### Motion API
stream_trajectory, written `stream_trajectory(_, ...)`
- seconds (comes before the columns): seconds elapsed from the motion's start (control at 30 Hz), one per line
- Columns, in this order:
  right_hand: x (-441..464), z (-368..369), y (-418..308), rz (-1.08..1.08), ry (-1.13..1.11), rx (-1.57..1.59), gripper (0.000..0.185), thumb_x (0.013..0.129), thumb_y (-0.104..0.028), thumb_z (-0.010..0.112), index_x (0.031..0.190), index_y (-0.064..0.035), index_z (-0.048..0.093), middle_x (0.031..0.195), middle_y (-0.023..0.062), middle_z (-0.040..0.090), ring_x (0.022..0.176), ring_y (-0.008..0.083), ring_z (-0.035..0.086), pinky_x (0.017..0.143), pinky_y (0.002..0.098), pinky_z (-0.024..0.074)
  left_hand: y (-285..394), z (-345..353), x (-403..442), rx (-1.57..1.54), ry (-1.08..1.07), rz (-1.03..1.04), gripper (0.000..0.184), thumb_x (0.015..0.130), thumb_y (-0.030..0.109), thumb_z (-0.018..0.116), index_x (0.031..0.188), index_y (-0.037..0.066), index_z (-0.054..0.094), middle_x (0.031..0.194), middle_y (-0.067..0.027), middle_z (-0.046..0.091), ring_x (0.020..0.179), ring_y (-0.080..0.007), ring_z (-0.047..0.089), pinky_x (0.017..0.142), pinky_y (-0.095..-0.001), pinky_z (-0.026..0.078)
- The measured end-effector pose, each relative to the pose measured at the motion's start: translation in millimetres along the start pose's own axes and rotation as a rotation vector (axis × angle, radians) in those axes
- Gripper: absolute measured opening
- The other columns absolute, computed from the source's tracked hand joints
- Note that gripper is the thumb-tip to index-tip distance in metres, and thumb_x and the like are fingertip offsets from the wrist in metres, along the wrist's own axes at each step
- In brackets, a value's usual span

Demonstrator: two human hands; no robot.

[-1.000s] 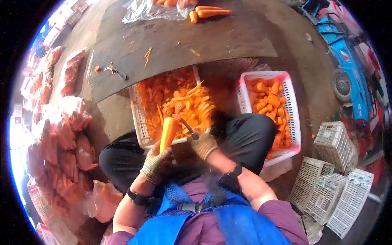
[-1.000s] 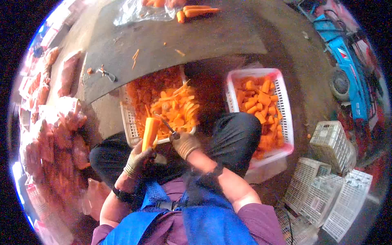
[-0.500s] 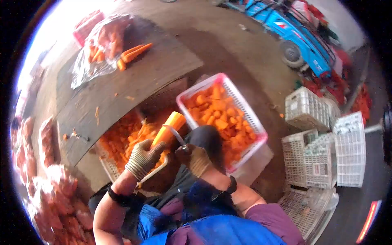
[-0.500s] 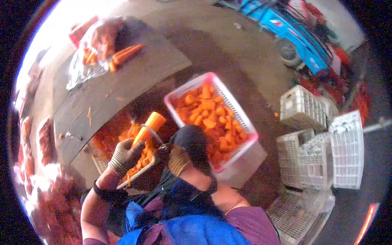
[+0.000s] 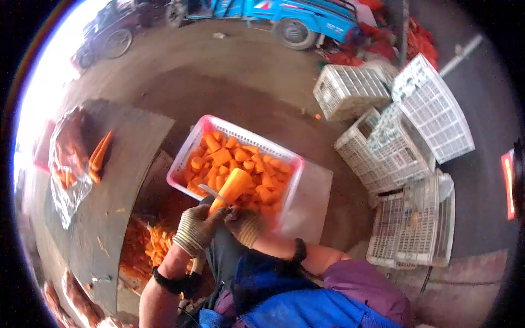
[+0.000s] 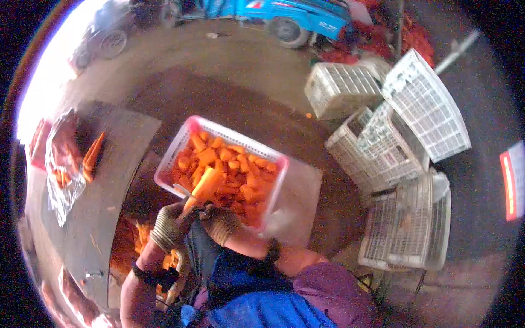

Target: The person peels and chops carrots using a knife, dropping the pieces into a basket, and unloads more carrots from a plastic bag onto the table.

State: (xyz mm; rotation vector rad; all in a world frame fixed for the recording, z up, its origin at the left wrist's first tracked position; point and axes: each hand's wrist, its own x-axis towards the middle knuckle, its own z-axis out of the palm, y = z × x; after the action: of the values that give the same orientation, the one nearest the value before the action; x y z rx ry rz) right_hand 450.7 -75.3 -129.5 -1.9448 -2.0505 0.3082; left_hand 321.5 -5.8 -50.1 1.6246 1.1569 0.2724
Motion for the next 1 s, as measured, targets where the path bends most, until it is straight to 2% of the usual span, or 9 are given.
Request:
stream_trajectory(0.07, 4, 8, 10, -0.095, 0.020, 0.105, 0.018, 0.083, -0.018, 0.047, 0.087, -0.0111, 0.064, 0.084, 0.0110, 0.065, 0.080, 0.0282, 0.063, 0.072, 0.0392, 0.0509, -23, 10, 16, -0.589, -0.171, -0.190, 0.029, 0.090, 0.026, 0.059, 0.098, -0.002, 0.064, 0.081, 0.0048, 0.058, 0.071, -0.0119, 0.056, 0.062, -0.0278, 0.046)
stream_trajectory(0.17, 5, 72, 41, -0.137, 0.161, 0.515, 0.019, 0.084, -0.024, 0.049, 0.090, -0.0123, 0.063, 0.088, 0.0110, 0.065, 0.082, 0.0272, 0.063, 0.071, 0.0396, 0.0498, 7, 38, 3, -0.144, -0.222, 0.264, 0.024, 0.088, 0.020, 0.063, 0.096, -0.003, 0.062, 0.092, -0.0025, 0.059, 0.080, -0.0112, 0.055, 0.067, -0.0270, 0.046)
stream_trajectory(0.23, 9, 79, 50, 0.013, 0.078, 0.556, 0.019, 0.084, -0.026, 0.050, 0.085, -0.0118, 0.062, 0.083, 0.0103, 0.064, 0.077, 0.0253, 0.062, 0.066, 0.0386, 0.0480, 26, 51, 12, 0.397, 0.037, 0.632, 0.028, 0.076, 0.022, 0.072, 0.091, -0.001, 0.063, 0.083, -0.0186, 0.062, 0.074, -0.0286, 0.062, 0.064, -0.0320, 0.047)
stream_trajectory(0.33, 17, 85, 59, 0.216, 0.016, 0.590, 0.022, 0.084, -0.030, 0.051, 0.078, -0.0111, 0.061, 0.075, 0.0093, 0.063, 0.069, 0.0225, 0.060, 0.060, 0.0370, 0.0454, 29, 54, 26, -0.305, 0.156, 0.350, 0.024, 0.079, 0.020, 0.069, 0.091, -0.001, 0.062, 0.070, -0.0136, 0.064, 0.063, -0.0265, 0.063, 0.059, -0.0321, 0.049)
stream_trajectory(0.5, 8, 71, 71, 0.801, -0.273, 1.063, 0.033, 0.085, -0.037, 0.051, 0.067, -0.0099, 0.060, 0.063, 0.0065, 0.060, 0.056, 0.0166, 0.058, 0.048, 0.0334, 0.0405, -19, 49, 73, -0.115, 0.215, 0.397, 0.044, 0.086, 0.018, 0.064, 0.122, -0.001, 0.047, 0.101, -0.0219, 0.059, 0.090, -0.0296, 0.060, 0.079, -0.0357, 0.048)
stream_trajectory(0.57, -2, 53, 65, 0.858, 0.015, 1.334, 0.023, 0.083, -0.034, 0.060, 0.073, -0.0123, 0.059, 0.057, 0.0018, 0.056, 0.047, 0.0176, 0.054, 0.044, 0.0313, 0.0409, -31, 27, 83, 0.085, 0.396, 0.521, 0.041, 0.086, 0.015, 0.063, 0.122, 0.000, 0.049, 0.110, -0.0109, 0.058, 0.092, -0.0176, 0.057, 0.086, -0.0297, 0.045)
stream_trajectory(0.67, -6, 4, 41, 1.253, 0.212, 1.844, 0.015, 0.082, -0.026, 0.065, 0.079, -0.0133, 0.058, 0.058, -0.0001, 0.054, 0.046, 0.0159, 0.050, 0.046, 0.0306, 0.0436, -48, -45, 57, -0.378, 0.490, 0.392, 0.035, 0.088, 0.005, 0.055, 0.123, 0.001, 0.049, 0.104, -0.0097, 0.061, 0.089, -0.0158, 0.059, 0.080, -0.0273, 0.048)
stream_trajectory(0.8, -21, 10, 69, 1.302, 0.068, 1.759, 0.012, 0.083, -0.021, 0.065, 0.080, -0.0117, 0.057, 0.057, -0.0017, 0.050, 0.043, 0.0134, 0.045, 0.049, 0.0289, 0.0453, -137, -124, -7, -0.610, 0.606, 0.140, 0.026, 0.091, 0.010, 0.055, 0.113, -0.003, 0.056, 0.094, -0.0090, 0.064, 0.076, -0.0131, 0.060, 0.068, -0.0250, 0.050)
stream_trajectory(1.0, 16, 2, 33, 1.134, -0.136, 1.751, 0.016, 0.084, -0.027, 0.064, 0.079, -0.0151, 0.054, 0.053, -0.0051, 0.043, 0.039, 0.0119, 0.040, 0.036, 0.0257, 0.0314, -245, -181, -85, -0.332, 0.906, -0.038, 0.023, 0.087, 0.010, 0.059, 0.107, -0.002, 0.059, 0.089, -0.0049, 0.063, 0.071, -0.0098, 0.056, 0.062, -0.0226, 0.047)
